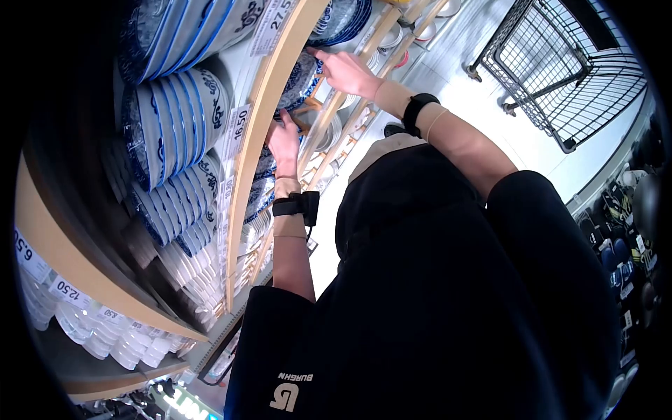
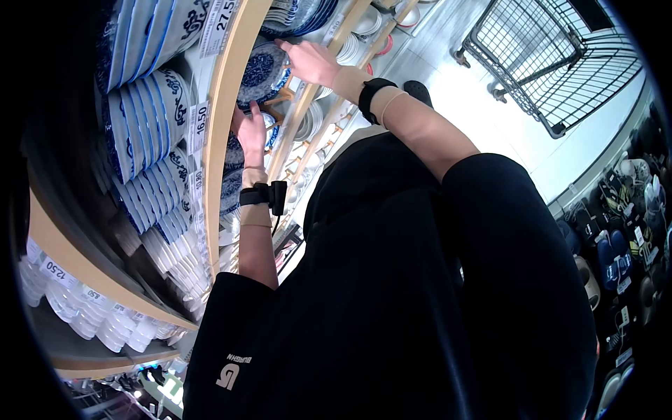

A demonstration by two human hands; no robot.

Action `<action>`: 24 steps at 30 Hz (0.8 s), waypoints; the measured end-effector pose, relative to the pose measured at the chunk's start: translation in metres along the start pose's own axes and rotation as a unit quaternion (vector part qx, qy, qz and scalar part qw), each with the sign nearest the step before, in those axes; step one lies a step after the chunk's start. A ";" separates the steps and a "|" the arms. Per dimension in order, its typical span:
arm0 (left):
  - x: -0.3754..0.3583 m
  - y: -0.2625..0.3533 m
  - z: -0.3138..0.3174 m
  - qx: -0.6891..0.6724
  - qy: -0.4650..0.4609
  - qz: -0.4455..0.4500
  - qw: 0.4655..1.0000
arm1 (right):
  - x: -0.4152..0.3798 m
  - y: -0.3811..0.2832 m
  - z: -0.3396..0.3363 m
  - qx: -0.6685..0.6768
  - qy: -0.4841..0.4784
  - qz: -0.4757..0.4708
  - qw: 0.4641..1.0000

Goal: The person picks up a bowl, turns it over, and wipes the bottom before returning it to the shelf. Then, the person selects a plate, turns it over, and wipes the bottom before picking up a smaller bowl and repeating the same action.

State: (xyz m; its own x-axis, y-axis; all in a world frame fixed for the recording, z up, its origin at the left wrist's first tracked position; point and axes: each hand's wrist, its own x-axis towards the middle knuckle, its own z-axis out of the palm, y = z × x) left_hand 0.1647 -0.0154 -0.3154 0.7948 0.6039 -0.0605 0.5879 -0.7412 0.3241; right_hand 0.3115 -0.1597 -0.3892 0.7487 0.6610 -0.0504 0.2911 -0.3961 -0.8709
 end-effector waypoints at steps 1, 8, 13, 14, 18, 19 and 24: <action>0.000 -0.001 0.001 0.000 0.002 -0.004 1.000 | 0.002 0.001 0.001 -0.011 0.007 0.000 1.000; 0.002 -0.001 0.000 -0.003 0.001 0.011 1.000 | 0.009 0.021 0.018 0.018 -0.010 -0.006 1.000; 0.004 0.010 -0.009 0.006 -0.021 0.003 1.000 | 0.009 0.026 0.019 0.025 -0.073 0.009 0.997; 0.003 0.008 -0.008 0.017 0.010 0.028 0.999 | 0.009 0.023 0.016 0.040 -0.064 0.015 0.997; 0.000 -0.004 0.002 0.008 0.077 0.049 0.996 | 0.010 0.009 0.002 0.056 -0.029 0.007 0.998; 0.001 -0.005 0.004 -0.009 0.078 0.035 0.996 | 0.011 0.007 0.001 0.050 -0.019 -0.003 0.999; 0.007 -0.014 0.009 -0.009 0.003 -0.045 0.999 | 0.018 0.010 0.000 0.086 -0.051 0.003 0.995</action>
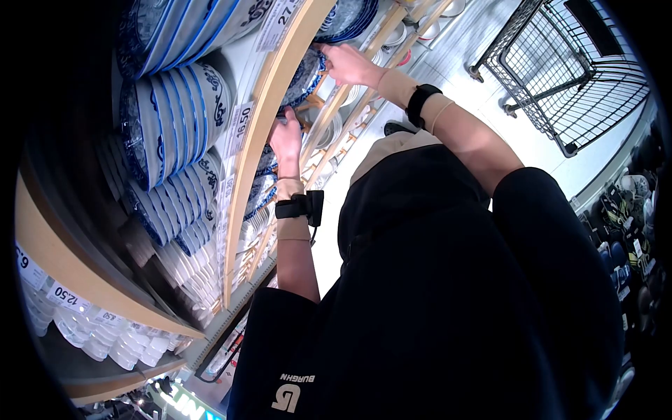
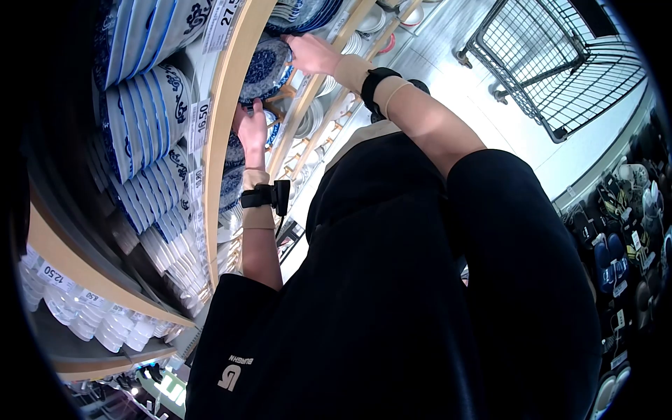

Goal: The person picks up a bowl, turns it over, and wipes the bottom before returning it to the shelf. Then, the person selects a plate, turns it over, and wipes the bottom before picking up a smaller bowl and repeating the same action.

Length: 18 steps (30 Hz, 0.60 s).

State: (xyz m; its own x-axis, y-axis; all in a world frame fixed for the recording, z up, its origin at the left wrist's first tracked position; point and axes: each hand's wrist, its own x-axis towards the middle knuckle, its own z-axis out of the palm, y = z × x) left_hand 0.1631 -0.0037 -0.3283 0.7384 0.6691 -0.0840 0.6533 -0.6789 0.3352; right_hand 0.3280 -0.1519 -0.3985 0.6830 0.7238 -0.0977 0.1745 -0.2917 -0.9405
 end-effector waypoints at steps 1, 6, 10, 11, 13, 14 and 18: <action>-0.001 0.000 0.002 -0.005 0.017 0.003 1.000 | 0.000 0.000 0.000 0.007 0.002 -0.003 1.000; -0.005 0.014 -0.004 0.026 0.049 0.041 0.998 | 0.007 0.013 0.007 -0.005 -0.041 0.033 0.999; -0.005 0.023 -0.012 0.039 0.028 0.016 0.999 | 0.001 0.011 0.004 -0.012 -0.012 -0.011 1.000; -0.005 0.024 -0.012 0.038 0.031 0.019 0.999 | -0.002 0.007 0.001 -0.036 0.009 -0.031 0.999; -0.007 0.026 -0.012 0.035 0.036 0.024 0.998 | -0.011 -0.007 -0.010 -0.083 0.049 -0.072 0.993; -0.006 0.024 -0.010 0.035 0.045 0.041 0.998 | -0.015 -0.016 -0.015 -0.086 0.052 -0.081 0.992; -0.003 0.017 -0.004 0.029 0.066 0.075 0.995 | -0.018 -0.030 -0.017 -0.110 0.034 -0.094 0.989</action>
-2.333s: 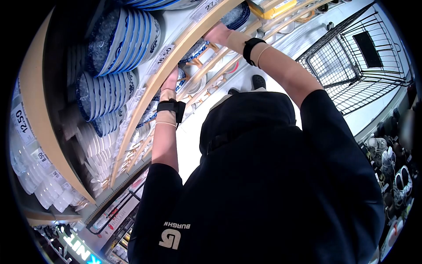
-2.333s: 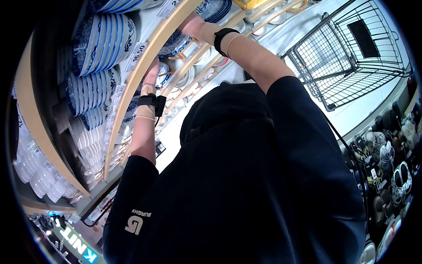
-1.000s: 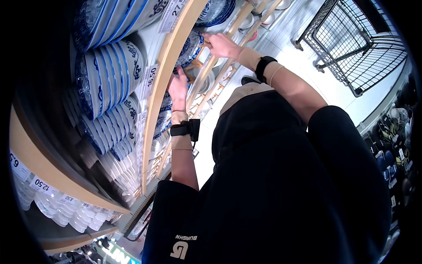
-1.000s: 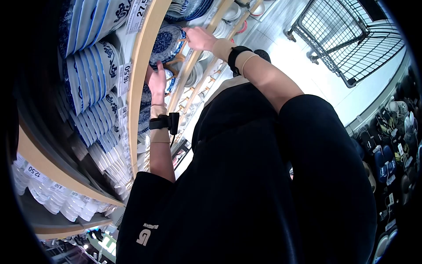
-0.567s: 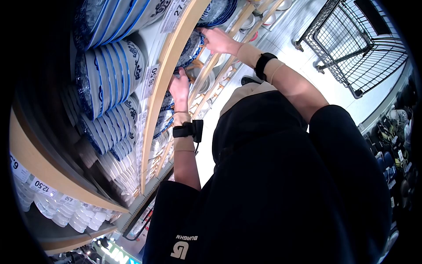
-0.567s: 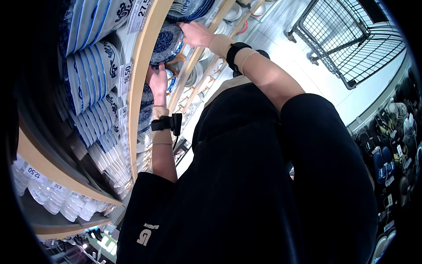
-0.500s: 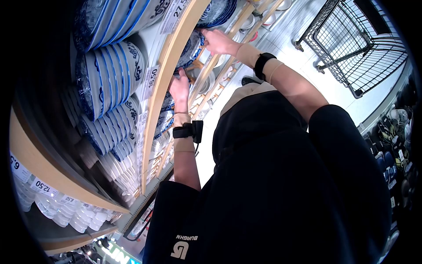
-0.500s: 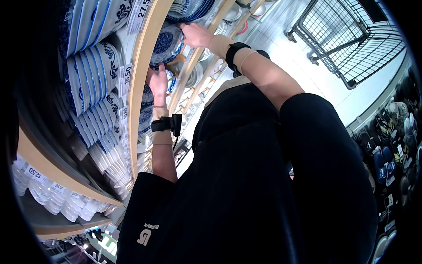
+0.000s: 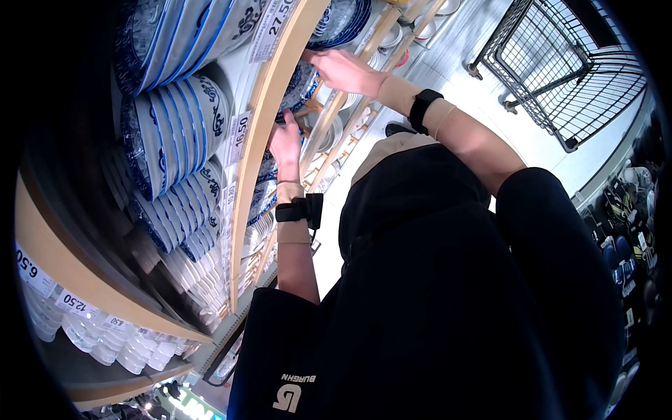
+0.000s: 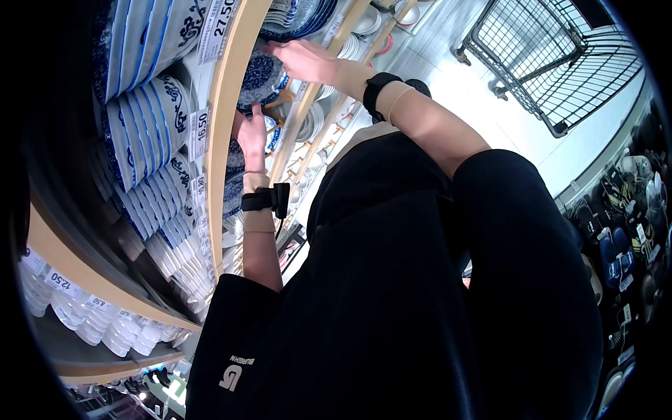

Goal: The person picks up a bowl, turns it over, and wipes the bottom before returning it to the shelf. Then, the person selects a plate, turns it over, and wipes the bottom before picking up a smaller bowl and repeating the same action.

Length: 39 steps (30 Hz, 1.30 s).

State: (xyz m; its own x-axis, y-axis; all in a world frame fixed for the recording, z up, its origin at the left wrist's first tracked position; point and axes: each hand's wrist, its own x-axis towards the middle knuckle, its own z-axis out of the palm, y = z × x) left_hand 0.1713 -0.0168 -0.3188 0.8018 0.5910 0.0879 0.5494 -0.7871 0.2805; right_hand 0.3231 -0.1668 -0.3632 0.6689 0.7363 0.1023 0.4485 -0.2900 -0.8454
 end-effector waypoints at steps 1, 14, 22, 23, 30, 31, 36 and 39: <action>0.000 -0.001 0.001 -0.003 0.002 -0.001 1.000 | 0.001 -0.001 0.000 -0.008 -0.014 0.001 1.000; -0.008 0.013 -0.003 0.004 0.045 0.025 0.999 | 0.009 -0.008 0.001 -0.065 -0.012 -0.078 0.995; -0.009 0.019 -0.010 -0.057 -0.025 -0.032 0.998 | 0.019 -0.026 -0.012 -0.146 -0.100 -0.092 0.980; -0.012 0.018 -0.009 -0.072 -0.017 -0.030 0.997 | 0.019 -0.029 -0.016 -0.166 -0.116 -0.087 0.975; -0.031 0.007 0.013 -0.166 0.102 -0.032 0.980 | 0.033 -0.039 -0.001 -0.223 -0.044 -0.238 0.944; -0.032 0.010 0.016 -0.170 0.137 -0.024 0.976 | 0.032 -0.042 0.002 -0.216 -0.049 -0.248 0.943; -0.031 0.015 0.026 -0.225 0.106 -0.096 0.964 | 0.045 -0.036 0.027 -0.224 -0.185 -0.226 0.930; -0.032 0.002 0.052 -0.246 0.139 -0.075 0.956 | 0.049 -0.052 0.018 -0.281 -0.244 -0.186 0.909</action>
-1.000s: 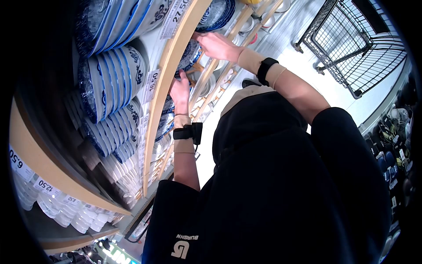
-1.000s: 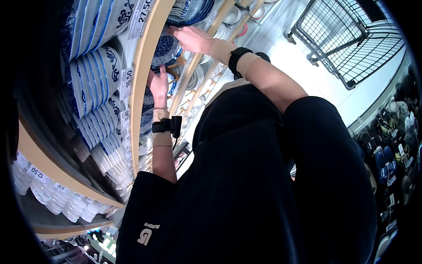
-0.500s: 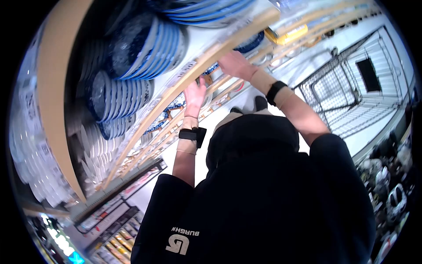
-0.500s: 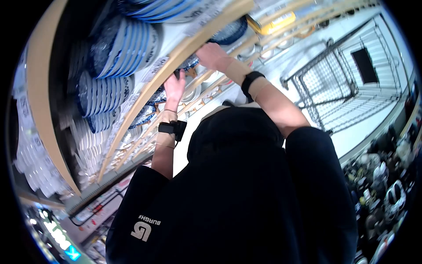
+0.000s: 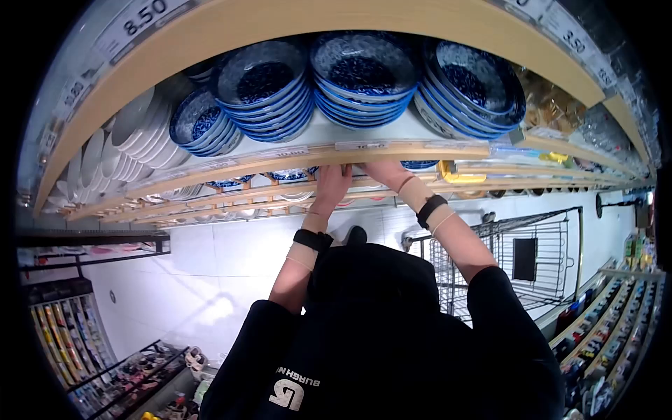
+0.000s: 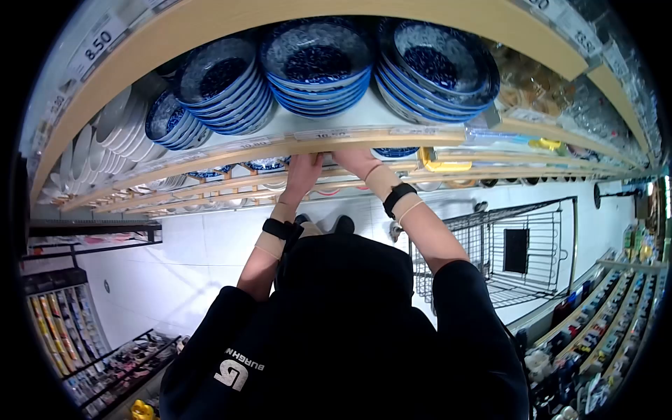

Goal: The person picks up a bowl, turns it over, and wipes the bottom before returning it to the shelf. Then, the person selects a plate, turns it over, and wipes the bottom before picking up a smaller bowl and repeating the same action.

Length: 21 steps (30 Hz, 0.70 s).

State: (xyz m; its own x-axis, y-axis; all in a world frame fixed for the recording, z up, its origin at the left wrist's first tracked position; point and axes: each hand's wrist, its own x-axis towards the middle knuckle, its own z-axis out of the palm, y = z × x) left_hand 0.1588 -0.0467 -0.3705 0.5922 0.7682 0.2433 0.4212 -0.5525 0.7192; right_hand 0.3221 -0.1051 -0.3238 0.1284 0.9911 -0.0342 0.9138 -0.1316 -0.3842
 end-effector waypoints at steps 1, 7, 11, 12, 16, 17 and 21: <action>-0.003 0.006 -0.008 -0.015 0.000 -0.010 1.000 | -0.003 -0.005 -0.008 -0.016 -0.028 0.012 0.999; -0.035 0.016 -0.059 -0.063 0.057 0.050 0.995 | -0.030 -0.028 -0.028 0.024 -0.002 0.001 1.000; -0.075 -0.004 -0.097 -0.113 -0.070 -0.012 0.991 | -0.071 -0.027 -0.011 0.011 0.163 -0.091 0.982; -0.086 -0.015 -0.101 -0.116 -0.080 -0.018 0.990 | -0.081 -0.031 -0.011 0.014 0.184 -0.096 0.978; -0.122 -0.043 -0.120 -0.114 -0.125 -0.074 0.983 | -0.124 -0.030 0.012 0.061 0.157 -0.063 0.984; -0.128 -0.046 -0.127 -0.112 -0.137 -0.094 0.980 | -0.134 -0.031 0.015 0.076 0.140 -0.045 0.986; -0.139 -0.053 -0.143 -0.110 -0.182 -0.085 0.973 | -0.152 -0.040 0.041 0.093 0.112 -0.025 0.989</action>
State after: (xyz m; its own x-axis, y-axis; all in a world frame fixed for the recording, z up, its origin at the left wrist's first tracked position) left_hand -0.0439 -0.0785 -0.3492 0.7477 0.6552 -0.1083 0.3998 -0.3139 0.8612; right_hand 0.2503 -0.2501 -0.3414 0.1858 0.9647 0.1869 0.8368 -0.0557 -0.5447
